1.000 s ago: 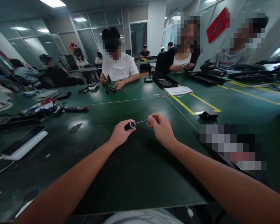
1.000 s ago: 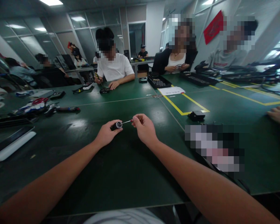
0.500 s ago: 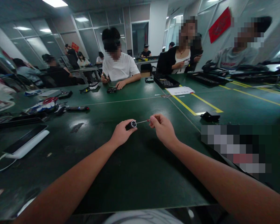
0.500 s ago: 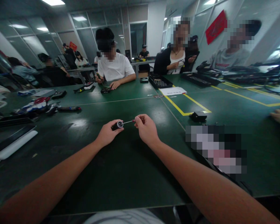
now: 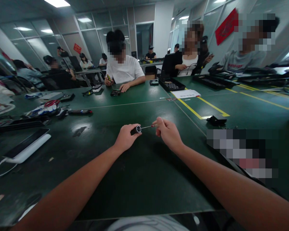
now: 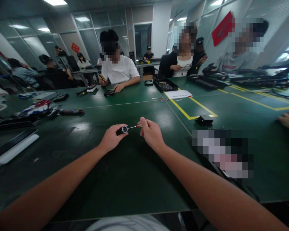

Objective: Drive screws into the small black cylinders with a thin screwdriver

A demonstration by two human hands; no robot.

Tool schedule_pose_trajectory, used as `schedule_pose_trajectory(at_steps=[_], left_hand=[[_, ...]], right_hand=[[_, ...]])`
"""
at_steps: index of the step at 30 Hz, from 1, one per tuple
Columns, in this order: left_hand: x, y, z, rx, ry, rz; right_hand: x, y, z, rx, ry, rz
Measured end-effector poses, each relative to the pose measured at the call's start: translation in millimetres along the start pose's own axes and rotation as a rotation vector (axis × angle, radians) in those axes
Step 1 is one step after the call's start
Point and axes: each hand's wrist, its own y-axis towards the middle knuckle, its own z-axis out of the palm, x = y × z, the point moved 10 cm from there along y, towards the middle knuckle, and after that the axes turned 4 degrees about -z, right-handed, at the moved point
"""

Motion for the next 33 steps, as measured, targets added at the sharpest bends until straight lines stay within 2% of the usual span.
schedule_pose_trajectory(at_steps=[3, 11, 17, 23, 29, 33], left_hand=[[-4, -1, 1.7, 0.023, 0.029, 0.016], [-6, -3, 4.6, 0.040, 0.075, 0.014], [-4, -2, 8.1, 0.049, 0.074, 0.045], [-2, -1, 6.9, 0.031, 0.075, 0.042], [-4, -2, 4.6, 0.031, 0.074, 0.033], [-2, -1, 2.7, 0.019, 0.062, 0.026]], right_hand=[[1, 0, -3, -0.012, -0.099, -0.018], [5, -2, 2, 0.030, -0.092, -0.078], [3, -1, 1, -0.002, -0.181, -0.082], [-5, -1, 6, 0.051, -0.040, -0.041], [-6, 0, 4, 0.032, -0.118, -0.007], [-12, 2, 7, 0.021, 0.025, 0.038]])
